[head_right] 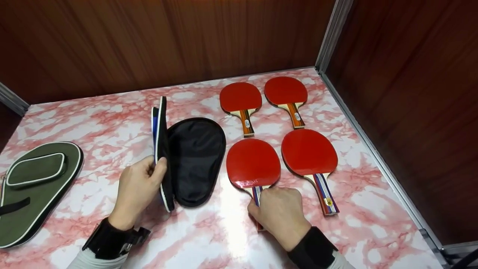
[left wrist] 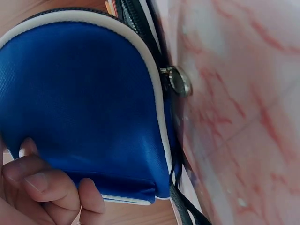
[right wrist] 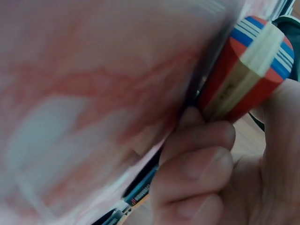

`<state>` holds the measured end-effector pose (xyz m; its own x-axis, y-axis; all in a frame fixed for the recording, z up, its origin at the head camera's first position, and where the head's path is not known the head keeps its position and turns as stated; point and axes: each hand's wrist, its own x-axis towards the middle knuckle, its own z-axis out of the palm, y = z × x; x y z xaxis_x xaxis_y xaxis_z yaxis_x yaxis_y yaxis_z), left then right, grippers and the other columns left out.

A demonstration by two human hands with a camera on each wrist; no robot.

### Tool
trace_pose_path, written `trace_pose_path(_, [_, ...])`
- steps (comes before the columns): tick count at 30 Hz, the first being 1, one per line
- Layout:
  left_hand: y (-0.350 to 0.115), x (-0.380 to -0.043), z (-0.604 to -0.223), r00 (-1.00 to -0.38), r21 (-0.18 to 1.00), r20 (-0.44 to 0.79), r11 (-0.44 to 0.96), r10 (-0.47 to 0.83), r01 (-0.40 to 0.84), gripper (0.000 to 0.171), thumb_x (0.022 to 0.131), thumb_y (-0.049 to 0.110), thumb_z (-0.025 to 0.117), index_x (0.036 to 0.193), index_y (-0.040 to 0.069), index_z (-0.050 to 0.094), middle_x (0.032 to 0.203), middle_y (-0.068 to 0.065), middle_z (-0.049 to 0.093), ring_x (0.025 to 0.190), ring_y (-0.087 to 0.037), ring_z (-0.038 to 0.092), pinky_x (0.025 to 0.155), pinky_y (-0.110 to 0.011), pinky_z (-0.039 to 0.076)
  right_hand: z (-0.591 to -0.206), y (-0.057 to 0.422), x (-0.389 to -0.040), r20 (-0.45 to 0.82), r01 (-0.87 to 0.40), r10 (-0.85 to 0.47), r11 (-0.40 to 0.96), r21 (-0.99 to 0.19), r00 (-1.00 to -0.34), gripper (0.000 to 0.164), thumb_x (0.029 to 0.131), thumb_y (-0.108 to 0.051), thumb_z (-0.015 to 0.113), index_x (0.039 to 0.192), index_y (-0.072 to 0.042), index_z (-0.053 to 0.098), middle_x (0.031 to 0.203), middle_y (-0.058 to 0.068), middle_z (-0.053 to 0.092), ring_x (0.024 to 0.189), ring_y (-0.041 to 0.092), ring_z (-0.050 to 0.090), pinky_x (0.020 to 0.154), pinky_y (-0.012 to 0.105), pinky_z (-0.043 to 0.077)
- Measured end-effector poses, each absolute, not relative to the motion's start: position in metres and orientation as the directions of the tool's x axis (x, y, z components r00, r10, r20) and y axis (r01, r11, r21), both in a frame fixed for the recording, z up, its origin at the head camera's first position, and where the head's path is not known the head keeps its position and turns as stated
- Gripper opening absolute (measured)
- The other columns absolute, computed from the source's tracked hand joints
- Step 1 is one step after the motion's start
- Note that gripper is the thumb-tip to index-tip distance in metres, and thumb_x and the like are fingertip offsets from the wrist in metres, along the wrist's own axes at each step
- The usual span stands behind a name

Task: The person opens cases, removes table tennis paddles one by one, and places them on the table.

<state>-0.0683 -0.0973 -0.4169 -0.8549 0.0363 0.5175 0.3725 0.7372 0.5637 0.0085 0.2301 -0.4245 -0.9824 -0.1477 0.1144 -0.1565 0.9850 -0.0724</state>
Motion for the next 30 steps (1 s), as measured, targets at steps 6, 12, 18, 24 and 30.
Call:
trace_pose_path(6, [-0.095, -0.07, -0.416, -0.857, 0.548, 0.513, 0.752, 0.044, 0.367, 0.045, 0.102, 0.027, 0.07, 0.067, 0.018, 0.043, 0.056, 0.009, 0.032, 0.048, -0.028, 0.046, 0.048, -0.047, 0.038, -0.413, 0.233, 0.007, 0.075, -0.156, -0.152, 0.986, -0.053, -0.986, 0.068, 0.097, -0.065, 0.075, 0.053, -0.022, 0.046, 0.047, -0.005, 0.037, 0.043, 0.02, 0.038, 0.047, 0.039, 0.029])
trace_pose_path(12, [-0.092, -0.071, -0.416, -0.857, 0.539, 0.513, 0.756, 0.057, 0.372, 0.045, 0.102, 0.027, 0.07, 0.067, 0.018, 0.044, 0.056, 0.008, 0.034, 0.048, -0.027, 0.046, 0.049, -0.047, 0.039, -0.401, 0.235, -0.003, 0.174, -0.142, -0.131, 0.988, -0.054, -0.976, 0.073, 0.096, -0.071, 0.073, 0.052, -0.021, 0.045, 0.047, -0.004, 0.035, 0.041, 0.023, 0.038, 0.045, 0.038, 0.028])
trace_pose_path(18, [-0.087, -0.071, -0.418, -0.847, 0.519, 0.526, 0.761, 0.074, 0.389, 0.046, 0.101, 0.027, 0.072, 0.066, 0.018, 0.044, 0.055, 0.009, 0.036, 0.047, -0.024, 0.046, 0.048, -0.045, 0.039, -0.395, 0.231, -0.014, 0.282, -0.159, -0.122, 0.981, -0.11, -0.951, 0.065, 0.097, -0.064, 0.077, 0.06, -0.018, 0.051, 0.049, -0.004, 0.035, 0.042, 0.022, 0.039, 0.043, 0.037, 0.029])
trace_pose_path(24, [-0.078, -0.073, -0.418, -0.841, 0.504, 0.533, 0.765, 0.089, 0.401, 0.048, 0.102, 0.028, 0.072, 0.065, 0.019, 0.042, 0.055, 0.009, 0.036, 0.047, -0.025, 0.047, 0.048, -0.045, 0.04, -0.391, 0.223, -0.027, 0.353, -0.18, -0.122, 0.974, -0.137, -0.928, 0.056, 0.094, -0.059, 0.083, 0.078, -0.01, 0.062, 0.054, -0.002, 0.041, 0.046, 0.025, 0.046, 0.042, 0.038, 0.034])
trace_pose_path(30, [-0.07, -0.074, -0.416, -0.841, 0.48, 0.529, 0.778, 0.113, 0.406, 0.049, 0.102, 0.03, 0.072, 0.065, 0.019, 0.042, 0.055, 0.01, 0.036, 0.047, -0.024, 0.048, 0.048, -0.044, 0.04, -0.391, 0.215, -0.042, 0.386, -0.223, -0.14, 0.958, -0.179, -0.912, 0.056, 0.094, -0.056, 0.085, 0.105, -0.003, 0.077, 0.085, 0.013, 0.074, 0.074, 0.036, 0.07, 0.054, 0.051, 0.057])
